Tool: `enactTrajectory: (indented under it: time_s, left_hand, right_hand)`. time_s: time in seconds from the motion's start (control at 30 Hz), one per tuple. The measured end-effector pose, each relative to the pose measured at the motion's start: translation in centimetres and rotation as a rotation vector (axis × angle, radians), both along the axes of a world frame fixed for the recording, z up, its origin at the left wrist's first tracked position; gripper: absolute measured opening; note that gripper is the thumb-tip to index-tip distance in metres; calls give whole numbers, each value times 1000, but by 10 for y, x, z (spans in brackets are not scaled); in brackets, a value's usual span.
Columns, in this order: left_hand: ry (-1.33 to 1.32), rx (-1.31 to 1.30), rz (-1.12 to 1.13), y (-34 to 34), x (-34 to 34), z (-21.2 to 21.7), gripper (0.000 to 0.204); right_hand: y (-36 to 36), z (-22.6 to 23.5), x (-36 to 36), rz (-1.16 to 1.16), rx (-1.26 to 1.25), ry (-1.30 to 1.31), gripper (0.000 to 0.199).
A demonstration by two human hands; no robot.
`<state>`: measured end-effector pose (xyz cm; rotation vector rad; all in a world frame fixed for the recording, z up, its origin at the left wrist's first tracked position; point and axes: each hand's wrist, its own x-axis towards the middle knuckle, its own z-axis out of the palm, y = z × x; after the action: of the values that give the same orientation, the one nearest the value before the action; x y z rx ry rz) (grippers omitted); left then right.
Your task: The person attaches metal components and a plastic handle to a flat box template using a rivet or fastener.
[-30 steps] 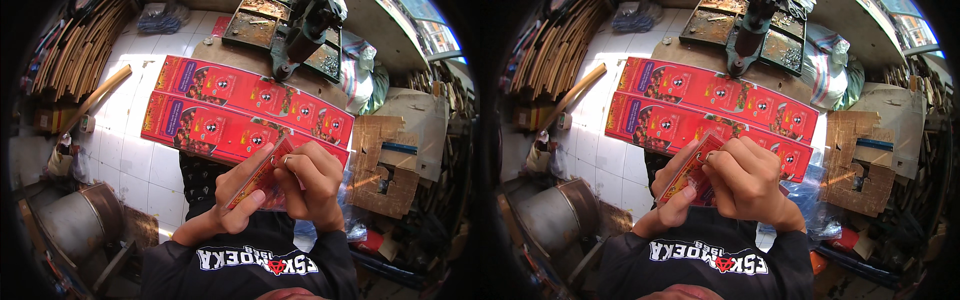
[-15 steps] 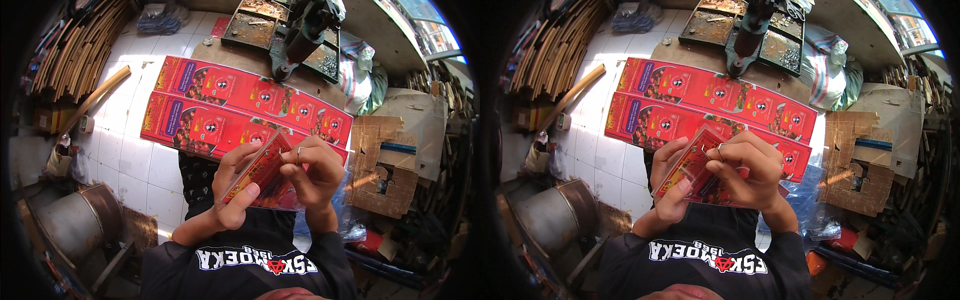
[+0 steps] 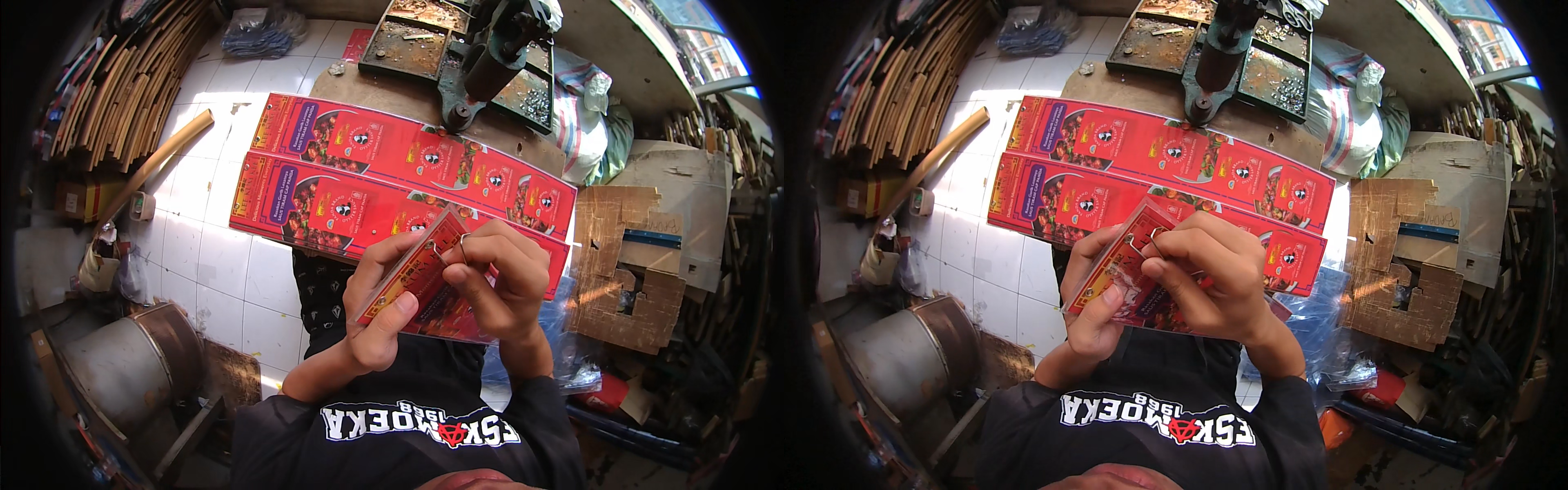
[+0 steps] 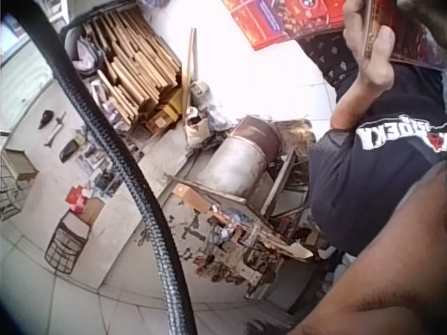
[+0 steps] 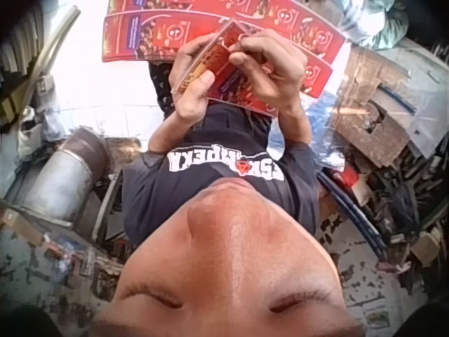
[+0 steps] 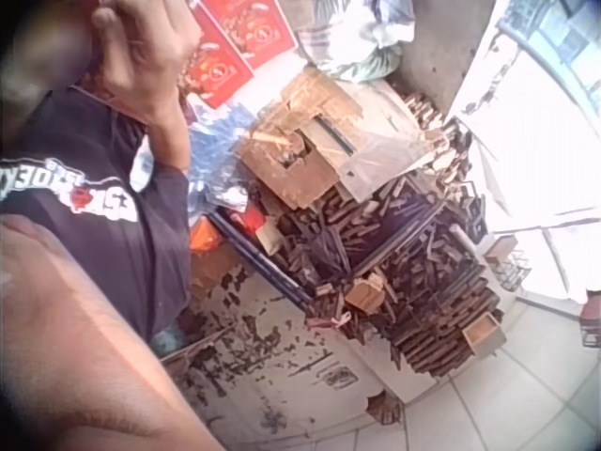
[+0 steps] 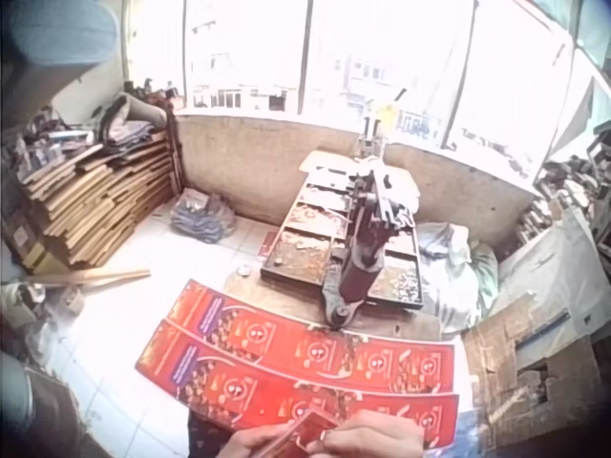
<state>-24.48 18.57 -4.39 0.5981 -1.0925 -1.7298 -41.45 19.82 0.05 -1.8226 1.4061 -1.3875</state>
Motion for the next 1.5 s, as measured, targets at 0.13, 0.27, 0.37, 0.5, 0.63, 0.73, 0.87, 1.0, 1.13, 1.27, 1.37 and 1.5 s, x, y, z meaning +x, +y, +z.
enactTrajectory:
  time_s: [0.13, 0.27, 0.37, 0.5, 0.63, 0.73, 0.87, 1.0, 1.13, 1.27, 1.37, 1.5]
  left_hand:
    - [-13, -32, -10, -2, -2, 1, 60]
    - [-58, -97, -30, -5, 0, 4, 65]
    - [-74, -127, -51, -5, 2, 5, 67]
    - [-134, -149, -81, -6, 5, 6, 66]
    - [-70, -81, -47, -9, 1, 5, 65]
    - [-4, -29, -33, -11, -1, 4, 64]
    - [-10, -48, 3, -13, 1, 2, 62]
    - [52, -6, 36, -15, 0, 1, 56]
    - [90, 7, -16, -19, 10, -11, 51]
    - [119, 68, -104, -27, 8, -11, 48]
    - [-194, -191, 188, -36, -9, -5, 53]
    - [-721, -737, 392, -47, -8, 1, 58]
  right_hand:
    - [-1, 0, -1, 10, 21, -5, 12]
    - [1, 4, 2, 0, 76, -17, 12]
    - [1, 7, 4, -18, 81, 18, 12]
    - [1, 4, 8, -93, 35, 179, 13]
    - [-6, -8, 5, -117, -265, 444, 19]
    - [-7, -18, 3, -145, -365, 490, 20]
    - [-5, -16, -3, -182, -247, 175, 17]
    - [4, -25, -22, -20, 97, -199, 13]
    - [15, -32, -32, 256, 364, -327, 9]
    - [23, -27, -35, 237, 439, -259, 8]
    - [26, -26, -39, 114, 398, -187, 8]
    - [38, -20, -39, -10, 402, -76, 9]
